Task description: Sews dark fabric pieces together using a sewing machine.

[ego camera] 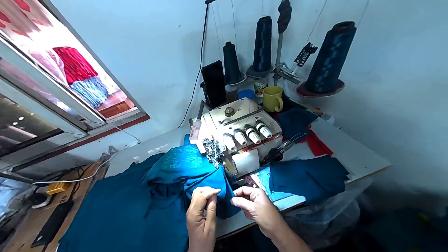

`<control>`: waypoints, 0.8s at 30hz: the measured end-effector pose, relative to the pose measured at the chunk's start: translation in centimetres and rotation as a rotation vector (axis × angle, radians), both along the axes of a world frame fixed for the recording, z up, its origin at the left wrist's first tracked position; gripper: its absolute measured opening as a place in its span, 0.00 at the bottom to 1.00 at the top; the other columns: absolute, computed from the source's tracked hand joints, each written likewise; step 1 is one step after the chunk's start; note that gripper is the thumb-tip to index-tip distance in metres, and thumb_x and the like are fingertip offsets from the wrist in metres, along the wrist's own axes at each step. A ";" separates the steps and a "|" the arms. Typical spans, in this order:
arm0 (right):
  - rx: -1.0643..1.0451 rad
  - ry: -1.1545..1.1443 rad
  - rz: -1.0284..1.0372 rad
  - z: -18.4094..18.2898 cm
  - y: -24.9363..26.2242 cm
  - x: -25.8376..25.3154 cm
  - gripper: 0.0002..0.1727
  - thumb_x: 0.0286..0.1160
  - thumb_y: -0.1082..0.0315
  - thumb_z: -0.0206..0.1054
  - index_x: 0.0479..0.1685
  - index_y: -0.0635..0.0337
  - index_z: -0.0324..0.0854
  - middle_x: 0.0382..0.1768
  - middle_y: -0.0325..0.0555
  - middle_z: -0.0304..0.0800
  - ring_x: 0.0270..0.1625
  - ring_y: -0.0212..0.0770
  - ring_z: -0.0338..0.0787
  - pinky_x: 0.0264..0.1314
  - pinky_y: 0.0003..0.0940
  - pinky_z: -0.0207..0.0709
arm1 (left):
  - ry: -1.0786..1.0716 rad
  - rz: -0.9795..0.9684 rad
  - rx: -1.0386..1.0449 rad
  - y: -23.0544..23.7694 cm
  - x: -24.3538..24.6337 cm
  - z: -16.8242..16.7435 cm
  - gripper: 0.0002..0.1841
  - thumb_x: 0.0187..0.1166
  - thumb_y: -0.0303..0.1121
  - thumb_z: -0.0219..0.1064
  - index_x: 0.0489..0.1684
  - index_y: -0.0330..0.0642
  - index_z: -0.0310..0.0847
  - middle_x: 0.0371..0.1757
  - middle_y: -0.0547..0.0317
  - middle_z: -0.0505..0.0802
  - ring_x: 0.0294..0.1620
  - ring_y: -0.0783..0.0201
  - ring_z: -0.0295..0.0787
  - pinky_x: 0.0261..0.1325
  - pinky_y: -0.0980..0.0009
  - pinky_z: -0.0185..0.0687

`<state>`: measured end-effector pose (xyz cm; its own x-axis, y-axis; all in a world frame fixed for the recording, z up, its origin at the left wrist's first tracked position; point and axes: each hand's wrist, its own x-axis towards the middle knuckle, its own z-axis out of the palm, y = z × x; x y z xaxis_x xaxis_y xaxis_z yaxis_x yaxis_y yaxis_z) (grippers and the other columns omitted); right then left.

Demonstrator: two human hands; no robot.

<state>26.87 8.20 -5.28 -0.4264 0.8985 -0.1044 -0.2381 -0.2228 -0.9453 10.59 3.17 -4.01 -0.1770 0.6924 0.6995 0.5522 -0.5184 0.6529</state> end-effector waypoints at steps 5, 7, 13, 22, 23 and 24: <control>-0.003 0.051 -0.002 0.0 -0.1 -0.3 0.01 0.71 0.72 0.72 0.37 0.59 0.87 0.26 0.33 0.84 0.20 0.22 0.74 0.21 0.17 0.68 | -0.316 -0.039 -0.093 0.0 0.2 0.9 0.12 0.86 0.23 0.52 0.45 0.37 0.86 0.43 0.63 0.92 0.47 0.72 0.89 0.55 0.76 0.86; -0.024 0.091 0.026 -0.1 0.4 -0.5 0.03 0.70 0.72 0.72 0.33 0.58 0.83 0.29 0.34 0.84 0.26 0.26 0.80 0.29 0.21 0.75 | -0.355 -0.026 -0.121 0.3 0.0 1.1 0.12 0.86 0.23 0.51 0.46 0.35 0.84 0.42 0.62 0.91 0.46 0.71 0.89 0.54 0.75 0.86; -0.375 0.304 0.309 0.4 1.6 -0.7 0.12 0.77 0.71 0.64 0.57 0.59 0.80 0.42 0.45 0.92 0.38 0.34 0.91 0.33 0.27 0.83 | -0.300 0.052 -0.123 0.7 -0.5 1.4 0.13 0.85 0.22 0.51 0.45 0.33 0.85 0.39 0.61 0.92 0.43 0.73 0.90 0.50 0.78 0.87; -0.497 0.362 0.261 1.3 1.9 -0.9 0.10 0.75 0.76 0.62 0.52 0.60 0.77 0.42 0.47 0.90 0.43 0.39 0.92 0.44 0.35 0.87 | -0.171 -0.005 -0.195 1.9 -2.6 1.4 0.07 0.77 0.23 0.63 0.42 0.35 0.88 0.37 0.62 0.93 0.39 0.73 0.90 0.47 0.79 0.88; -0.501 0.372 0.282 1.4 1.9 -1.0 0.10 0.76 0.75 0.61 0.54 0.59 0.77 0.41 0.47 0.91 0.39 0.37 0.92 0.40 0.32 0.86 | -0.146 -0.013 -0.207 2.1 -3.0 1.4 0.07 0.78 0.24 0.62 0.41 0.36 0.89 0.37 0.62 0.93 0.39 0.72 0.90 0.46 0.79 0.88; -0.507 0.387 0.294 1.5 1.9 -1.1 0.11 0.77 0.74 0.61 0.56 0.58 0.78 0.39 0.46 0.91 0.36 0.36 0.91 0.35 0.29 0.85 | -0.129 -0.029 -0.227 2.3 -3.5 1.5 0.08 0.79 0.24 0.62 0.41 0.37 0.89 0.37 0.62 0.93 0.39 0.72 0.90 0.46 0.78 0.87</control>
<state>25.80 10.09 -3.76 -0.7354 0.6207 -0.2720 -0.3987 -0.7208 -0.5671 7.14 5.44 -2.50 -0.2324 0.8349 0.4989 0.4439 -0.3654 0.8182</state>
